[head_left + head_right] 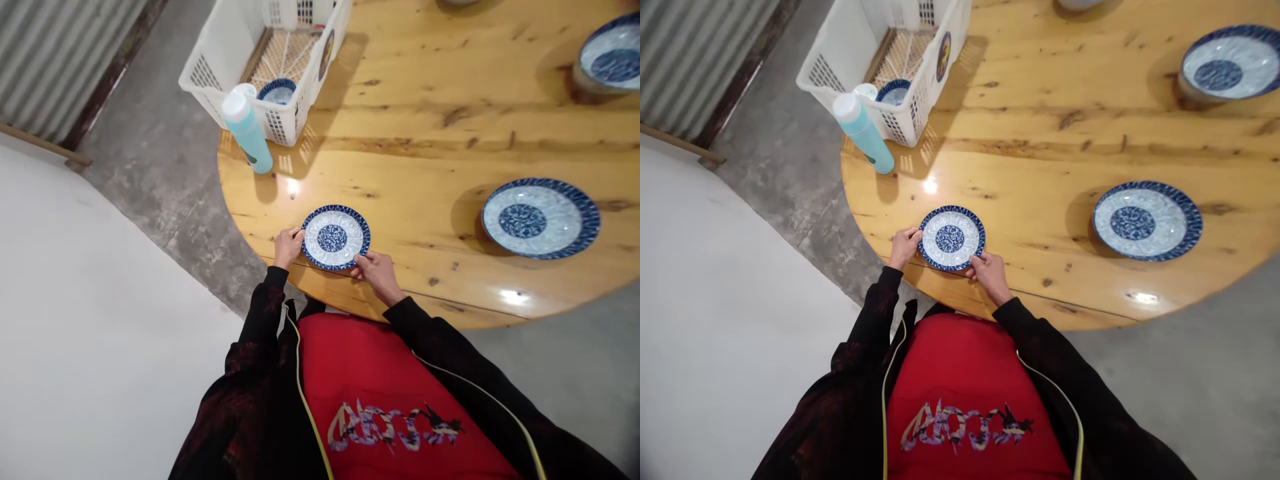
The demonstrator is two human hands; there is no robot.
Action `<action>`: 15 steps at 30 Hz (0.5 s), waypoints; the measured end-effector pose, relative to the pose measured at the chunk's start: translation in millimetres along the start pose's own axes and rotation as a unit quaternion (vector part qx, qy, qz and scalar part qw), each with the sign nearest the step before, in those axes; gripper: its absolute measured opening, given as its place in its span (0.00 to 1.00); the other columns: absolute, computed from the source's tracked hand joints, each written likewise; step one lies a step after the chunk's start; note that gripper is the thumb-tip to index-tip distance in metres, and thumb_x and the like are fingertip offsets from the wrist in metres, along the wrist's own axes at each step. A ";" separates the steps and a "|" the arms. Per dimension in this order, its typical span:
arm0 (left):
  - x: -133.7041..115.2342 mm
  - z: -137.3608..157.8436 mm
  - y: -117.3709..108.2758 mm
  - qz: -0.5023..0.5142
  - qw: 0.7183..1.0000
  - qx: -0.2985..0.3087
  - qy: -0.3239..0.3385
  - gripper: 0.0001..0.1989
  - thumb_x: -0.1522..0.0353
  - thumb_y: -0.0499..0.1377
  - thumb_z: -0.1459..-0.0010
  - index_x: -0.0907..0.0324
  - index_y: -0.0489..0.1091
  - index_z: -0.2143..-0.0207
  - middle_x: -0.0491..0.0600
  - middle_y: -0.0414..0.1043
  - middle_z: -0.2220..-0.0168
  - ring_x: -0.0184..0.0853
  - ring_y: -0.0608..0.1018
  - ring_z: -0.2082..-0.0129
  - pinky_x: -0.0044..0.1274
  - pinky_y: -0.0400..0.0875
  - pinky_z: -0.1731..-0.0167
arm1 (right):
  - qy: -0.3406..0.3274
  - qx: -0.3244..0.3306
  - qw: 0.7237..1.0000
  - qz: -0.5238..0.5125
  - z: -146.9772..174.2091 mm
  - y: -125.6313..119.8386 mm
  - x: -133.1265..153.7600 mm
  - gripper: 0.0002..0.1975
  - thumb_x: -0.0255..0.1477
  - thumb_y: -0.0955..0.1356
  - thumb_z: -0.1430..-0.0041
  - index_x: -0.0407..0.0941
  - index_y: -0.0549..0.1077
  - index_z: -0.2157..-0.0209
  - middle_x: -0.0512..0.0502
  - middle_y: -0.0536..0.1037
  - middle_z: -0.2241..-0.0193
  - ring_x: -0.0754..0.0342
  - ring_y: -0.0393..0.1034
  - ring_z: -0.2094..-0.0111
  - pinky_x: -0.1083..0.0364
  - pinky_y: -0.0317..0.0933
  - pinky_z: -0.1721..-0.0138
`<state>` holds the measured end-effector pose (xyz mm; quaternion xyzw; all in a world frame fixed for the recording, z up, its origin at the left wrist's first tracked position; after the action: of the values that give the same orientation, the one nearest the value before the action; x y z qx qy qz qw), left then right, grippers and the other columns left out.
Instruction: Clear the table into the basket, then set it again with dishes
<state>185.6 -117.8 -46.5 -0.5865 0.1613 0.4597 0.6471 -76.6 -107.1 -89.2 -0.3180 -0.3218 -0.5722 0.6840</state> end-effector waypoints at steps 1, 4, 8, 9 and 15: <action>2.3 -1.3 1.5 0.003 1.000 0.007 0.001 0.17 0.66 0.54 0.38 0.57 0.56 0.79 0.42 0.52 0.79 0.30 0.62 0.73 0.22 0.53 0.71 | 0.001 -0.001 1.000 0.006 0.0 -0.4 0.1 0.10 0.32 0.73 0.50 0.42 0.72 0.78 0.46 0.73 0.85 0.57 0.68 0.84 0.63 0.59 0.84; 8.5 -4.6 5.7 0.026 0.999 0.029 0.001 0.15 0.64 0.55 0.37 0.58 0.61 0.77 0.42 0.55 0.78 0.30 0.64 0.73 0.21 0.56 0.71 | -0.004 0.004 1.000 0.018 0.0 -1.8 1.2 0.12 0.32 0.73 0.46 0.42 0.71 0.77 0.48 0.72 0.86 0.57 0.69 0.84 0.63 0.59 0.83; 18.1 -5.9 6.4 0.080 0.996 0.046 -0.022 0.13 0.63 0.53 0.34 0.59 0.68 0.71 0.44 0.66 0.75 0.31 0.71 0.71 0.20 0.64 0.68 | -0.010 -0.008 1.000 0.018 2.0 -11.0 1.7 0.18 0.39 0.74 0.41 0.41 0.72 0.76 0.46 0.75 0.82 0.58 0.70 0.82 0.64 0.60 0.83; 20.5 -5.3 6.2 0.088 0.994 0.050 -0.031 0.13 0.64 0.53 0.34 0.59 0.68 0.71 0.44 0.68 0.75 0.31 0.72 0.71 0.20 0.65 0.68 | -0.012 -0.017 1.000 0.015 3.0 -14.4 2.0 0.19 0.40 0.74 0.40 0.41 0.72 0.76 0.45 0.76 0.81 0.59 0.70 0.82 0.64 0.60 0.82; 15.6 -3.6 7.7 0.080 0.994 0.069 -0.003 0.13 0.64 0.53 0.34 0.59 0.68 0.72 0.44 0.68 0.76 0.31 0.73 0.72 0.21 0.65 0.68 | -0.028 -0.042 0.999 -0.006 4.5 -21.1 8.8 0.14 0.35 0.71 0.38 0.41 0.72 0.74 0.46 0.76 0.79 0.59 0.71 0.81 0.64 0.60 0.82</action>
<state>188.9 -115.6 -63.8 -0.5246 0.2372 0.4997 0.6472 -96.5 -111.6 -78.1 -0.3602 -0.3185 -0.5805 0.6571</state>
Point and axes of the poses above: each hand's wrist, its own z-axis away from the middle knuckle, its own y-axis out of the palm, x = y × z, the point moved 10 cm from there along -z, towards the middle knuckle
